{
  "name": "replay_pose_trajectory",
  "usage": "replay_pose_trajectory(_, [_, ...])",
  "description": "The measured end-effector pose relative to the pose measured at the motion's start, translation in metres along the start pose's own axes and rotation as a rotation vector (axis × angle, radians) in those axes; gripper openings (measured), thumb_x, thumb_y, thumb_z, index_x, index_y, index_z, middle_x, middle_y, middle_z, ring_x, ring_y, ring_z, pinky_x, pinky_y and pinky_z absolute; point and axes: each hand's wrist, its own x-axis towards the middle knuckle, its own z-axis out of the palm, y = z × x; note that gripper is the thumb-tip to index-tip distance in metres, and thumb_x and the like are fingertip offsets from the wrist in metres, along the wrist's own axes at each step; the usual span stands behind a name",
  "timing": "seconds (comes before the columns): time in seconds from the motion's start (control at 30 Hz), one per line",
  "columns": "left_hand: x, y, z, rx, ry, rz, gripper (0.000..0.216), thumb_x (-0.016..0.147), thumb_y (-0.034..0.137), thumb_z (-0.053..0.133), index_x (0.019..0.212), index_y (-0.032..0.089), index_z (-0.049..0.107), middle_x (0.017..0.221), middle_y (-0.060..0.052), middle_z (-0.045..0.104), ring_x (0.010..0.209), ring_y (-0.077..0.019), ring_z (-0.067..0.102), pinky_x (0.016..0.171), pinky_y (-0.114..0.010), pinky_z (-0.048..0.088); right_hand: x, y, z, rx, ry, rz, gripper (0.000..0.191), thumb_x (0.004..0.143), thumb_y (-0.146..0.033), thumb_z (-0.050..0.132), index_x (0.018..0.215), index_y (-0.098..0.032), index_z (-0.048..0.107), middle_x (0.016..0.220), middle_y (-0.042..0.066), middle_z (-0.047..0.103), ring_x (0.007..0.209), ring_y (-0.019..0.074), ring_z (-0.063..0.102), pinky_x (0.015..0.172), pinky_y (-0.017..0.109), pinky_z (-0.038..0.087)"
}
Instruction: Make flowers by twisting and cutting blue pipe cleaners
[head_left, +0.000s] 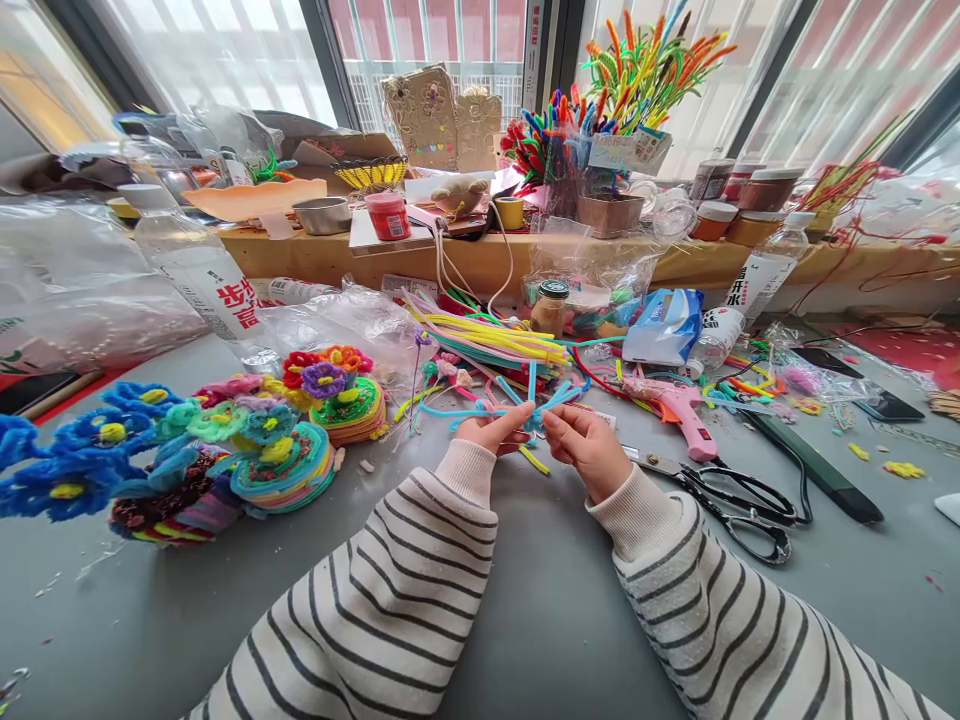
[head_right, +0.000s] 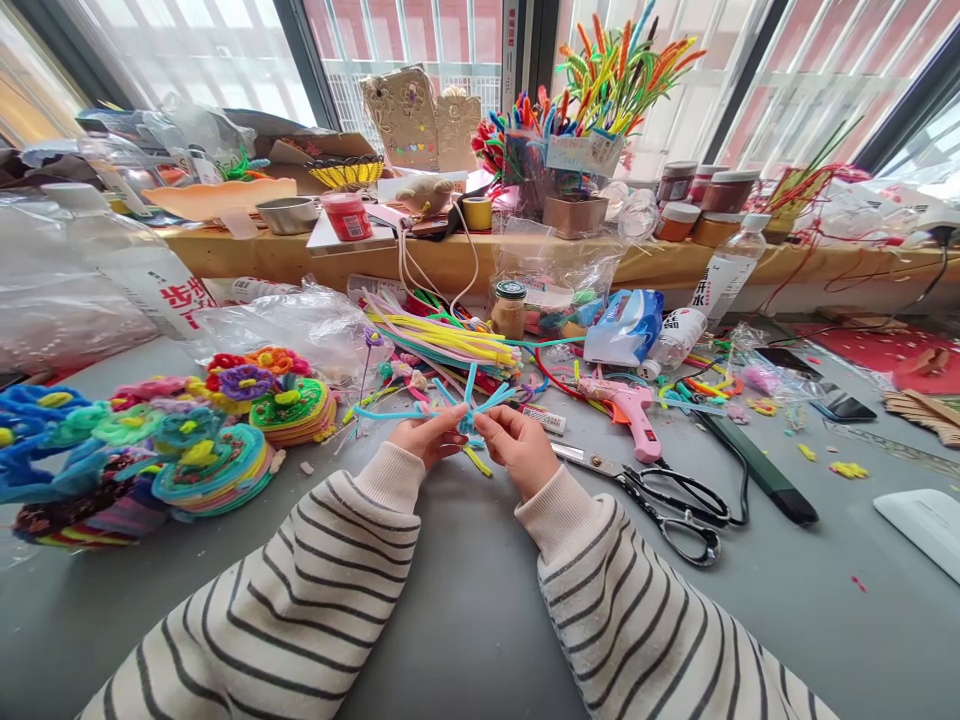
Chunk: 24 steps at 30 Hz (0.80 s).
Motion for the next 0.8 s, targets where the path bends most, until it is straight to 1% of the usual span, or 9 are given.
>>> replay_pose_trajectory(0.1, [-0.001, -0.001, 0.001, 0.016, -0.057, 0.065, 0.027, 0.041, 0.035, 0.067, 0.050, 0.013, 0.056, 0.045, 0.001, 0.050, 0.045, -0.0083, 0.049, 0.049, -0.021, 0.037, -0.001, -0.001, 0.000, -0.031, -0.031, -0.011, 0.025, 0.062, -0.037, 0.057, 0.057, -0.015, 0.047, 0.043, -0.007, 0.036, 0.035, 0.0027, 0.029, 0.035, 0.019, 0.018])
replay_pose_trajectory(0.17, [-0.002, -0.002, 0.002, 0.005, -0.089, 0.130, 0.026, 0.041, 0.034, 0.067, 0.049, 0.013, 0.054, 0.046, 0.002, 0.049, 0.046, -0.0074, 0.048, 0.051, -0.021, 0.038, -0.001, -0.001, 0.000, -0.047, -0.010, -0.015, 0.026, 0.062, -0.039, 0.056, 0.056, -0.016, 0.046, 0.043, -0.007, 0.038, 0.035, 0.0033, 0.030, 0.035, 0.020, 0.019])
replay_pose_trajectory(0.27, [-0.003, -0.003, 0.002, 0.074, -0.089, 0.245, 0.025, 0.045, 0.034, 0.065, 0.046, 0.014, 0.050, 0.042, 0.004, 0.044, 0.045, -0.0063, 0.043, 0.051, -0.021, 0.036, -0.001, -0.001, 0.000, -0.118, 0.033, -0.033, 0.030, 0.062, -0.041, 0.055, 0.051, -0.016, 0.042, 0.039, -0.006, 0.039, 0.034, 0.0041, 0.031, 0.035, 0.020, 0.021])
replay_pose_trajectory(0.33, [-0.004, -0.003, 0.002, 0.137, -0.094, 0.308, 0.026, 0.048, 0.034, 0.063, 0.045, 0.014, 0.048, 0.041, 0.005, 0.042, 0.045, -0.0062, 0.042, 0.050, -0.021, 0.034, -0.001, 0.000, -0.001, -0.168, 0.037, -0.042, 0.032, 0.063, -0.042, 0.054, 0.050, -0.017, 0.040, 0.038, -0.007, 0.039, 0.033, 0.0043, 0.031, 0.035, 0.021, 0.022])
replay_pose_trajectory(0.5, [-0.005, -0.002, -0.001, 0.205, -0.137, 0.395, 0.023, 0.054, 0.032, 0.059, 0.049, 0.014, 0.045, 0.045, 0.005, 0.040, 0.047, -0.0059, 0.039, 0.049, -0.020, 0.031, -0.002, 0.001, -0.001, -0.279, 0.023, -0.082, 0.032, 0.064, -0.045, 0.051, 0.052, -0.017, 0.042, 0.040, -0.005, 0.040, 0.037, 0.0057, 0.035, 0.037, 0.021, 0.026])
replay_pose_trajectory(0.6, [-0.005, -0.004, 0.000, 0.219, -0.124, 0.439, 0.022, 0.057, 0.031, 0.057, 0.050, 0.015, 0.043, 0.046, 0.005, 0.040, 0.048, -0.0063, 0.039, 0.049, -0.019, 0.031, -0.004, 0.000, 0.002, -0.303, 0.052, -0.122, 0.031, 0.064, -0.043, 0.052, 0.052, -0.016, 0.044, 0.039, -0.006, 0.037, 0.036, 0.0049, 0.032, 0.037, 0.021, 0.023])
replay_pose_trajectory(0.7, [-0.007, -0.005, 0.002, 0.216, -0.093, 0.467, 0.021, 0.059, 0.031, 0.055, 0.050, 0.016, 0.042, 0.046, 0.005, 0.038, 0.048, -0.0066, 0.038, 0.048, -0.019, 0.031, -0.008, 0.002, 0.010, -0.200, 0.102, -0.110, 0.030, 0.063, -0.042, 0.054, 0.053, -0.016, 0.042, 0.039, -0.008, 0.033, 0.035, 0.0035, 0.026, 0.035, 0.020, 0.018])
replay_pose_trajectory(0.8, [-0.010, -0.007, 0.003, 0.233, -0.049, 0.498, 0.021, 0.058, 0.030, 0.055, 0.050, 0.016, 0.042, 0.047, 0.005, 0.038, 0.048, -0.0068, 0.038, 0.048, -0.019, 0.031, -0.013, 0.006, 0.024, 0.077, 0.154, -0.007, 0.033, 0.063, -0.044, 0.053, 0.052, -0.018, 0.035, 0.037, -0.010, 0.027, 0.033, 0.0031, 0.022, 0.034, 0.019, 0.015])
